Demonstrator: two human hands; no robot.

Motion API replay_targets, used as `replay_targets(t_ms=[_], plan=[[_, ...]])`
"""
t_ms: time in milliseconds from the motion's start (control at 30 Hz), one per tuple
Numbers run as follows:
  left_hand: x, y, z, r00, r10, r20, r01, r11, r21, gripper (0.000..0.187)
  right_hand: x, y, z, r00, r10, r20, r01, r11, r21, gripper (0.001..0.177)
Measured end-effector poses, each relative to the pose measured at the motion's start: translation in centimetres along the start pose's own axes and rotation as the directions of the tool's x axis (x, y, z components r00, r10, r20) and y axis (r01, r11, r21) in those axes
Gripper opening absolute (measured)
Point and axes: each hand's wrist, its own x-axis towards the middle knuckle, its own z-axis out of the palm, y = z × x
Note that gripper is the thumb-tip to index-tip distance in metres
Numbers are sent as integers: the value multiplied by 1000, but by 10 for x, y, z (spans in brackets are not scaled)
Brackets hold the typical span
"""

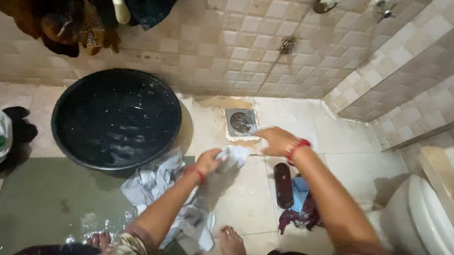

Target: The person washes a light-colored garment by hand in a tiled bathroom. They rinse the cloth in a basin, scrub it with a blue brush on the floor, and repeatedly wring and rinse it under running water from a tap.

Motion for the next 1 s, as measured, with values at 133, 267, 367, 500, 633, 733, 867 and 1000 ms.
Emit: replay_targets(t_ms=[133, 267, 367, 500, 633, 733, 867, 1000], plan=[[40, 46, -33, 960, 25, 278, 4, 995, -103, 34, 42, -67, 14, 952, -302, -55, 274, 753, 598, 94], [32, 77, -107, 944, 52, 327, -41, 998, -42, 30, 58, -85, 59, 975, -173, -138, 218, 634, 742, 77], [0, 104, -162, 967, 91, 237, -86, 996, -30, 30, 55, -66, 102, 999, -6, -46, 33, 773, 633, 50], [-34, 139, -201, 996, 65, 68, -74, 989, 130, 32, 35, -32, 145, 992, -61, -108, 91, 949, 300, 39], [-41, 139, -207, 986, 55, -158, -20, 976, 216, 29, 34, -2, 151, 939, 251, -237, -168, 932, 322, 28], [-38, 111, -173, 914, 215, -344, -82, 928, 362, 24, 54, 29, 148, 733, 378, -565, -271, 925, 268, 32], [-44, 90, -50, 992, 120, -22, -89, 830, 551, 16, 71, 65, 160, 327, 341, -881, -166, 939, 302, 41], [-68, 63, 21, 902, 170, 397, -261, 947, 187, 62, 52, 117, 212, 423, 691, -586, -559, 708, 432, 52]])
